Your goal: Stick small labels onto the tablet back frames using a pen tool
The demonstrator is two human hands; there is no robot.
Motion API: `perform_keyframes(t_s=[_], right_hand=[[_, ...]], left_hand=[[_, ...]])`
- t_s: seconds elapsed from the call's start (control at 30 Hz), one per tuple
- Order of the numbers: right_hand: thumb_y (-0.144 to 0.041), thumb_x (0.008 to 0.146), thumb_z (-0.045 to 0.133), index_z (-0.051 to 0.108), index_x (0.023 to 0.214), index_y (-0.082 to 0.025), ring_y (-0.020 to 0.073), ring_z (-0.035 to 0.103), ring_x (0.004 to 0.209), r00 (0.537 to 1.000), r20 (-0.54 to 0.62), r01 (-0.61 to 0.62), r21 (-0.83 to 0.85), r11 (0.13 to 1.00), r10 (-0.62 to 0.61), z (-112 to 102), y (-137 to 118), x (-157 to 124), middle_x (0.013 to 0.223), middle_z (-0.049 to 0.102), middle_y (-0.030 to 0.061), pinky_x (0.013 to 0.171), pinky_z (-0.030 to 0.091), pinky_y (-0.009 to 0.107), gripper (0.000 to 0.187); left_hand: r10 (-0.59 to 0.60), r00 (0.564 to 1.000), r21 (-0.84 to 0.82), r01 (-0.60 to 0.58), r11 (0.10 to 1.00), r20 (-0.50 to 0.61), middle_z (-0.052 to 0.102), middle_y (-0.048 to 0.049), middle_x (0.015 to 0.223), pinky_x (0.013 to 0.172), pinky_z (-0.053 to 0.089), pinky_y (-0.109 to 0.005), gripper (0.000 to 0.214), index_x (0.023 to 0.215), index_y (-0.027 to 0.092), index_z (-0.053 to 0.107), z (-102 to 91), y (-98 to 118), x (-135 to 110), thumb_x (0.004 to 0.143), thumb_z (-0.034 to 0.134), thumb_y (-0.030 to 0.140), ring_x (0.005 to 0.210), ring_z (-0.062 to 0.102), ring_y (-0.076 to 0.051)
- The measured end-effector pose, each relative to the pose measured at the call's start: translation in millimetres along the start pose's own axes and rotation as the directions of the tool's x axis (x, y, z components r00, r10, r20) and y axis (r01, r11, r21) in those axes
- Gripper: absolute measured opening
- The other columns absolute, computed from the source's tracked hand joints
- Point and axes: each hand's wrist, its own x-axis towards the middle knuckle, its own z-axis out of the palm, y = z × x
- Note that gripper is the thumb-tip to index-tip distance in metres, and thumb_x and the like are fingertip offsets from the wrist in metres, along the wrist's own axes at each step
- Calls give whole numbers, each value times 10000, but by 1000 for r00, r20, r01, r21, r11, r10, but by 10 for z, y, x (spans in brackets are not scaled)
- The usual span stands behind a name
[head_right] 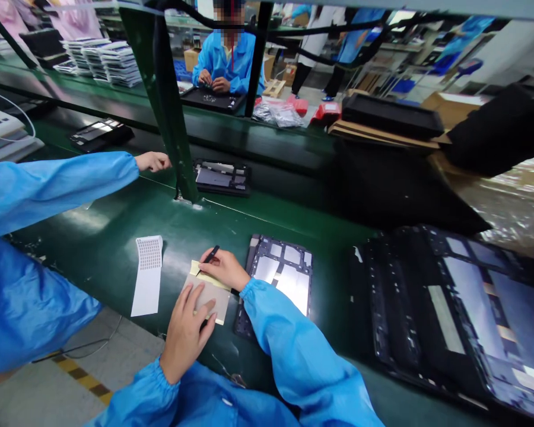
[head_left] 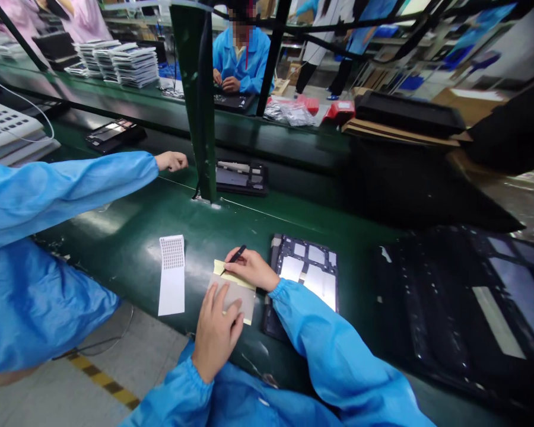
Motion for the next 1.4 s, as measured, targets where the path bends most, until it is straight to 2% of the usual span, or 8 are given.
perform_keyframes(t_s=[0.13, 0.27, 0.37, 0.5, 0.63, 0.73, 0.87, 1.4], right_hand=[[-473, 712, 833, 669, 851, -184, 185, 746, 743, 998, -19, 58, 60, 996, -57, -201, -205, -364, 771, 728, 10, 770, 612, 339, 361], [-412, 777, 830, 672, 888, -190, 181, 743, 797, 990, -96, 101, -23, 995, -103, -605, -216, -1030, 854, 748, 47, 775, 608, 317, 294], [-403, 831, 791, 668, 900, -196, 175, 730, 801, 983, -149, 97, -86, 992, -109, -831, -84, -1481, 861, 737, 53, 757, 606, 309, 250], [-418, 870, 750, 656, 905, -199, 173, 707, 817, 979, -149, 108, -187, 976, -137, -934, 87, -1779, 861, 710, 50, 771, 594, 308, 241], [-448, 905, 699, 647, 910, -199, 173, 687, 800, 976, -121, 143, -277, 950, -182, -928, 140, -1829, 851, 692, 48, 742, 575, 300, 255], [-426, 936, 664, 647, 919, -197, 172, 682, 784, 965, -93, 198, -345, 917, -244, -907, 156, -1802, 851, 702, 52, 743, 561, 306, 230], [-437, 946, 647, 646, 925, -198, 171, 679, 770, 946, -117, 239, -376, 895, -302, -880, 191, -1751, 840, 704, 50, 731, 554, 303, 240], [-357, 952, 648, 641, 900, -190, 145, 645, 695, 948, -90, 232, -465, 854, -306, -856, 176, -1733, 789, 679, 30, 651, 507, 263, 175]], left_hand=[[34, 999, -12, -34, 999, -8, 556, -144, 1419, 1080, 476, -565, 237, 1133, 216, 684, -21, -49, 9, 916, 590, 200, 1401, 441, -365], [40, 997, -27, -42, 999, -64, 578, -154, 1401, 1073, 453, -610, 221, 1127, 213, 681, -52, -19, 16, 928, 587, 200, 1367, 481, -380], [75, 994, -94, -82, 992, -73, 599, -143, 1378, 1098, 428, -617, 230, 1161, 222, 651, -44, 146, 42, 938, 597, 231, 1342, 515, -359], [269, 963, -257, -258, 931, 9, 575, -143, 1422, 1124, 457, -544, 331, 1232, 201, 577, 55, 420, 136, 931, 638, 323, 1373, 503, -319], [306, 952, -335, -292, 896, -13, 617, -150, 1352, 1065, 540, -448, 208, 1143, 179, 560, 173, 490, 225, 954, 603, 254, 1332, 557, -276], [271, 962, -359, -261, 896, -23, 622, -129, 1339, 1071, 541, -457, 164, 1126, 195, 555, 196, 451, 245, 965, 578, 223, 1337, 558, -272], [247, 969, -379, -231, 896, -7, 598, -121, 1377, 1093, 525, -472, 164, 1127, 205, 556, 186, 431, 231, 965, 577, 214, 1369, 528, -277], [233, 971, -402, -195, 894, 46, 573, -120, 1415, 1133, 489, -476, 209, 1166, 212, 548, 193, 449, 206, 961, 583, 200, 1404, 488, -271]])
